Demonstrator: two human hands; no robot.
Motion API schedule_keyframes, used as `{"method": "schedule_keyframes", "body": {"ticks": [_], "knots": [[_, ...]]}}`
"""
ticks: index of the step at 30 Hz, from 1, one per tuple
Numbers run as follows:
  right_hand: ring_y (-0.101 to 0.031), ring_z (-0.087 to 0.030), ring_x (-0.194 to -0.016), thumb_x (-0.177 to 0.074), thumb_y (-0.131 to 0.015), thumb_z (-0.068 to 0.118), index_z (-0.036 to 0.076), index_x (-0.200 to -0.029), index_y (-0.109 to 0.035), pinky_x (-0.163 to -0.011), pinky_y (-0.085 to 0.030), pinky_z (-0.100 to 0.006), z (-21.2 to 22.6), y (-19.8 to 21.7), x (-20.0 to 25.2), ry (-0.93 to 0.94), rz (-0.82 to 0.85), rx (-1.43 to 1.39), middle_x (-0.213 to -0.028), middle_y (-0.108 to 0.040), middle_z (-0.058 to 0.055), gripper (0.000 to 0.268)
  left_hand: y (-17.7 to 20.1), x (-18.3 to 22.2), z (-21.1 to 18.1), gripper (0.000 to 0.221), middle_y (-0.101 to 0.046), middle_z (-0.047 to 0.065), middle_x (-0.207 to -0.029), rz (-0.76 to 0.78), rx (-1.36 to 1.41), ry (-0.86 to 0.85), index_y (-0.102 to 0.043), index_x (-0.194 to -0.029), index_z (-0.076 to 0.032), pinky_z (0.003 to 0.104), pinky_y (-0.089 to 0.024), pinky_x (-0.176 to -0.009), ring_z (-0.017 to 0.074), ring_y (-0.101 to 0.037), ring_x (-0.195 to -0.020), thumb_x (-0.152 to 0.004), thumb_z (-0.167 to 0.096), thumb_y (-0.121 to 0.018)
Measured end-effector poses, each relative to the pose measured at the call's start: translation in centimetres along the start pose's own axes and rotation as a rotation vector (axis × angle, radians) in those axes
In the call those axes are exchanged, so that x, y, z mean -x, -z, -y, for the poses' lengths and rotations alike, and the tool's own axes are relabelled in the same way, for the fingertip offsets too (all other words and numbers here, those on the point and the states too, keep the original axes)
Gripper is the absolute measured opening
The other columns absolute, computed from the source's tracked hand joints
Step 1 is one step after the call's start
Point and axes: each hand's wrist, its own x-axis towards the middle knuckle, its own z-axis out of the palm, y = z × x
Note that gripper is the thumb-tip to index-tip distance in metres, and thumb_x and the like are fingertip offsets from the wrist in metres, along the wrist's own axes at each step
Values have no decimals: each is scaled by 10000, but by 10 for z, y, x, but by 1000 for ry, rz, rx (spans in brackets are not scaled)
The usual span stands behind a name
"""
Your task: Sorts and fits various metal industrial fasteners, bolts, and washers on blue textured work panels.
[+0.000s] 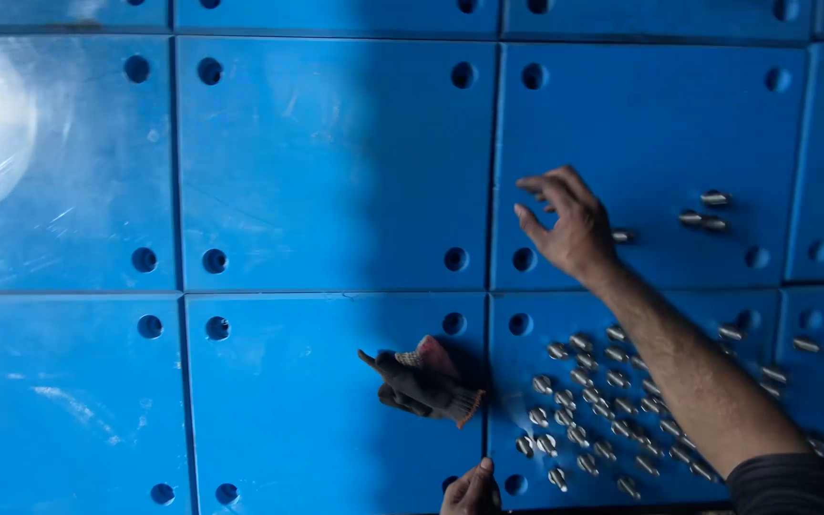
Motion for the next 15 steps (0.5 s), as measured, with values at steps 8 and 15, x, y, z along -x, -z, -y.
{"method": "schedule_keyframes", "body": {"ticks": [8, 15], "knots": [[-677, -218, -939, -966, -760, 122, 92, -1120, -711, -773, -577, -363, -86, 125, 377, -528, -423, 183, -1065, -670, -72, 164, -130, 109, -73, 345, -641, 95, -656, -42, -244, 63, -687, -872, -16, 280, -417, -468, 179, -555, -502, -989, -314, -558], [-686, -224, -876, -959, -810, 128, 80, -1150, -711, -794, -571, -386, -282, 195, 560, -1009, -653, 289, -1083, -699, -81, 220, -175, 120, -7, 528, -484, 76, -479, -55, -702, 76, -541, -675, -60, 290, -234, -350, 158, -361, -348, -971, -491, -613]]}}
